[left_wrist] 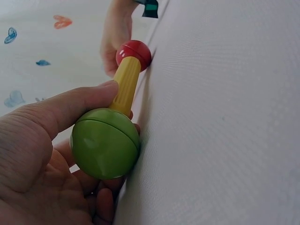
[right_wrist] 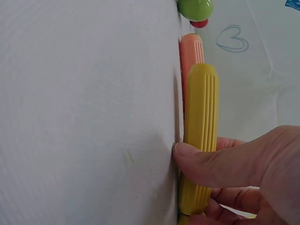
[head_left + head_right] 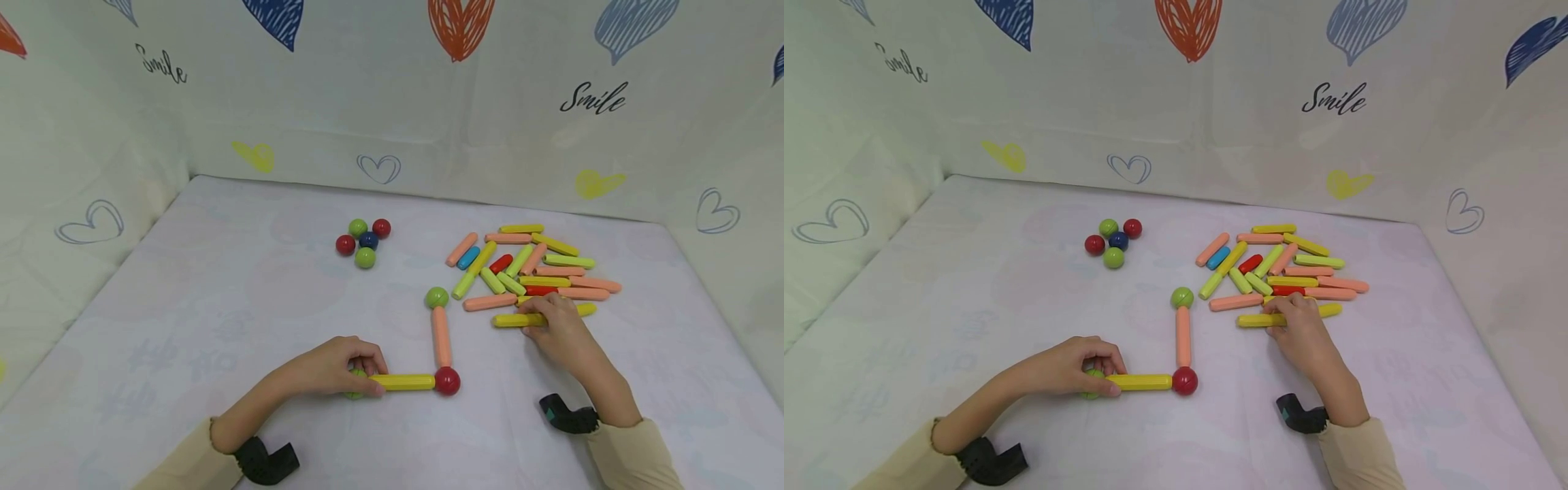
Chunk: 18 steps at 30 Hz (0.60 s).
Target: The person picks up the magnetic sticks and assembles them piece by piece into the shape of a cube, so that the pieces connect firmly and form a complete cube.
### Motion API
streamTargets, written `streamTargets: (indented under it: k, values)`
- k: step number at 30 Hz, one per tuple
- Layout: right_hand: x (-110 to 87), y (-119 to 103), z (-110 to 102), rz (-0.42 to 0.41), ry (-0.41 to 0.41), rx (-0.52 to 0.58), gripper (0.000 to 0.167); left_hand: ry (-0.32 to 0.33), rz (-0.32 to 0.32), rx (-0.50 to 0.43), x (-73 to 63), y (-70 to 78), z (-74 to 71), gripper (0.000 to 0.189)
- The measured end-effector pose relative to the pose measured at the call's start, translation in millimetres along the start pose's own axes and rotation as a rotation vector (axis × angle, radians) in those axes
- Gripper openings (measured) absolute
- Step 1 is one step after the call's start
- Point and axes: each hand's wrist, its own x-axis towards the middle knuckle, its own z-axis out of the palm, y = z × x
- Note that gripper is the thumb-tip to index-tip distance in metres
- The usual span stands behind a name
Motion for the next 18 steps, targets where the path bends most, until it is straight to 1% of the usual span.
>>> streamTargets:
  k: [5, 9, 18]
  values:
    - [-0.3, -0.6, -0.9, -0.003, 0.010, 0.005, 0.025, -0.002, -0.002, -0.002, 0.4, -1.2, 0.3, 0.012]
    - [-0.4, -0.6, -1.5, -0.003, 0.035, 0.004, 0.027, 0.000, -0.003, 0.002, 0.5, -1.8, 0.4, 0.012]
    - [-1.5, -0.5, -5.8, -0.040, 0.046, 0.029, 0.034, 0.003, 0.006, -0.008, 0.2, -3.2, 0.4, 0.012]
